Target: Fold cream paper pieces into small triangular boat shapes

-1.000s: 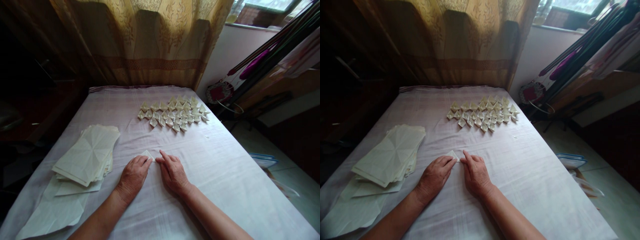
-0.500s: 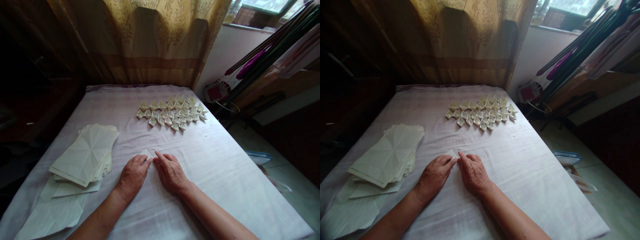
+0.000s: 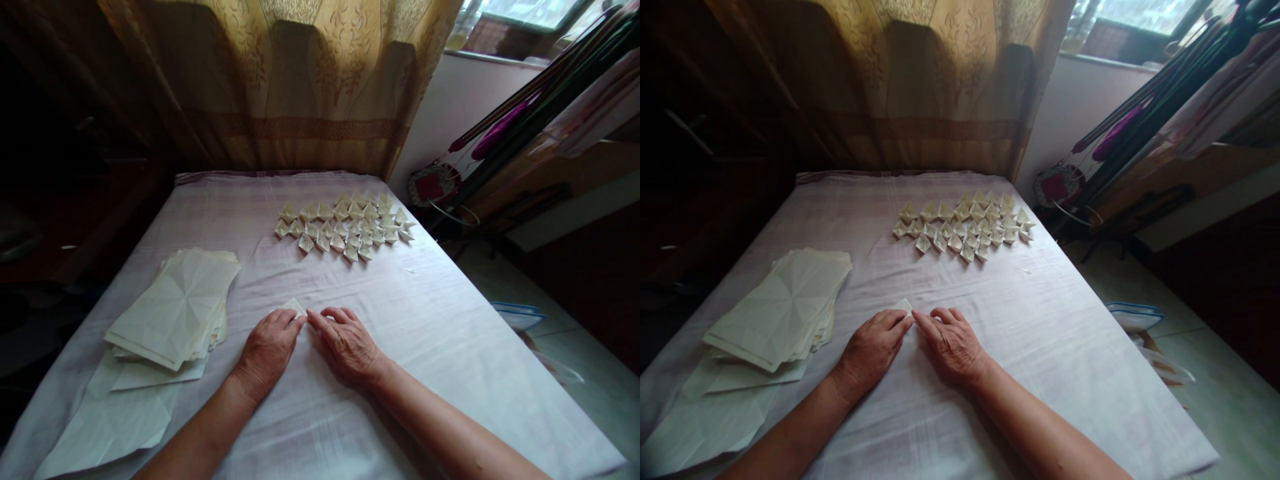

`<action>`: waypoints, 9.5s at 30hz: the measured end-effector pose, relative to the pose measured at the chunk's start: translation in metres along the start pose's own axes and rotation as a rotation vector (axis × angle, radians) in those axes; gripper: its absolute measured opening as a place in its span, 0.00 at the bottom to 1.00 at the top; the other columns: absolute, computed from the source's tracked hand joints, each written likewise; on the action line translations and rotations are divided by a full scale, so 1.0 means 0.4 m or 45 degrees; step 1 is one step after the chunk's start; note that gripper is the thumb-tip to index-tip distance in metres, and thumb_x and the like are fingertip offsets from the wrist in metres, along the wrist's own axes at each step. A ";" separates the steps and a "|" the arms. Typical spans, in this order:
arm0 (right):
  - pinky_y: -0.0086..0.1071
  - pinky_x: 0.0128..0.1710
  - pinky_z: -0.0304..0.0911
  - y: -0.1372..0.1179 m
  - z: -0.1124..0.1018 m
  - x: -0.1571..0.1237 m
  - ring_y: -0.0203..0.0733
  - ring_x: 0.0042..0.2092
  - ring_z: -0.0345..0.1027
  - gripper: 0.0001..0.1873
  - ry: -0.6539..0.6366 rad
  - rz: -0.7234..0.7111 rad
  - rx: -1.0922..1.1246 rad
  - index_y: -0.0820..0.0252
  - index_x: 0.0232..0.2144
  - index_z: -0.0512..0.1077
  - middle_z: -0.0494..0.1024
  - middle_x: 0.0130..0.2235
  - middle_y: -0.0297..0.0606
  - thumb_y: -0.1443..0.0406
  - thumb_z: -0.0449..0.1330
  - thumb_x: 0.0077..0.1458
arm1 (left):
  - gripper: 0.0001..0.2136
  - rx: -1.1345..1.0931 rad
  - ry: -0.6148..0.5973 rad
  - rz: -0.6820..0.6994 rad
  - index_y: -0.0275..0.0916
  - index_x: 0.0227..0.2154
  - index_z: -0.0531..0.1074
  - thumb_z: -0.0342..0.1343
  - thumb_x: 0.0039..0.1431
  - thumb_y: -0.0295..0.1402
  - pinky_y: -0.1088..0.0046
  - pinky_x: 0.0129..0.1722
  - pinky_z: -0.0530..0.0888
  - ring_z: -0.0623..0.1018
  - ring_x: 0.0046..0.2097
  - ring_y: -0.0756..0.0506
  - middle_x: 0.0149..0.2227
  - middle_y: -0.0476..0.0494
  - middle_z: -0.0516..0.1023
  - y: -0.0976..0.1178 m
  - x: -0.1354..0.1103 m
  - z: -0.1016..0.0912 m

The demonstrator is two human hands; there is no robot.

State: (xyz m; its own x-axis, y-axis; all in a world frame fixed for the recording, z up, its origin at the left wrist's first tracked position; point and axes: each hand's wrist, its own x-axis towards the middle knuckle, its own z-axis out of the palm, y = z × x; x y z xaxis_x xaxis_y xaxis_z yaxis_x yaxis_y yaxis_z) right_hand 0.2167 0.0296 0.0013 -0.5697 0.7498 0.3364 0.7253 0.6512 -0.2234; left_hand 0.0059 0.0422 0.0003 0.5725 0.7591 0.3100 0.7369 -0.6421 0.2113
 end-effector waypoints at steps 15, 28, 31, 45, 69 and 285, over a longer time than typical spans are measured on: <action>0.43 0.48 0.62 -0.042 -0.002 0.023 0.49 0.50 0.66 0.16 -0.051 0.067 -0.031 0.57 0.53 0.71 0.77 0.52 0.41 0.65 0.54 0.65 | 0.14 0.011 0.193 -0.044 0.37 0.52 0.71 0.48 0.67 0.28 0.60 0.56 0.73 0.74 0.55 0.42 0.53 0.39 0.77 -0.053 -0.071 -0.004; 0.42 0.47 0.62 -0.030 -0.007 0.032 0.48 0.51 0.66 0.13 0.011 0.012 0.030 0.56 0.49 0.73 0.78 0.49 0.42 0.65 0.55 0.64 | 0.05 0.163 0.166 -0.583 0.41 0.34 0.76 0.58 0.62 0.35 0.60 0.44 0.71 0.76 0.44 0.40 0.40 0.42 0.79 -0.043 -0.015 -0.052; 0.43 0.48 0.62 -0.019 -0.006 0.030 0.49 0.51 0.66 0.13 -0.004 -0.006 0.052 0.56 0.50 0.73 0.78 0.49 0.41 0.65 0.55 0.64 | 0.03 0.188 0.126 -0.656 0.41 0.34 0.75 0.59 0.60 0.33 0.60 0.44 0.70 0.76 0.44 0.40 0.39 0.43 0.80 -0.023 -0.007 -0.053; 0.44 0.48 0.61 0.003 -0.009 0.023 0.49 0.51 0.66 0.14 0.002 -0.082 0.098 0.56 0.50 0.74 0.78 0.49 0.42 0.65 0.54 0.65 | 0.03 0.074 -0.292 -0.758 0.42 0.33 0.75 0.61 0.56 0.32 0.62 0.47 0.66 0.74 0.47 0.41 0.42 0.45 0.77 -0.020 0.051 -0.100; 0.42 0.49 0.58 0.006 0.002 0.014 0.49 0.52 0.65 0.15 -0.017 -0.074 0.115 0.59 0.52 0.72 0.77 0.51 0.41 0.67 0.55 0.64 | 0.06 0.106 -0.649 -0.810 0.40 0.39 0.75 0.54 0.62 0.31 0.66 0.47 0.70 0.78 0.48 0.41 0.45 0.41 0.80 -0.006 0.098 -0.140; 0.37 0.39 0.58 -0.004 0.004 0.086 0.45 0.42 0.67 0.10 -0.112 0.193 -0.178 0.54 0.44 0.75 0.78 0.42 0.40 0.68 0.59 0.61 | 0.18 0.113 0.011 -0.044 0.50 0.57 0.70 0.50 0.67 0.38 0.56 0.66 0.54 0.66 0.64 0.41 0.60 0.48 0.73 -0.029 -0.057 -0.012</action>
State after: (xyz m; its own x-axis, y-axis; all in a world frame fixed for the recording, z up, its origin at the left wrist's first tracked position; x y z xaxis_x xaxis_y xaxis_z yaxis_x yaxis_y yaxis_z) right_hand 0.1953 0.0545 0.0118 -0.4770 0.8493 0.2264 0.8482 0.5122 -0.1346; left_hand -0.0172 0.0318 -0.0048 0.5430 0.7796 0.3121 0.7855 -0.6030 0.1394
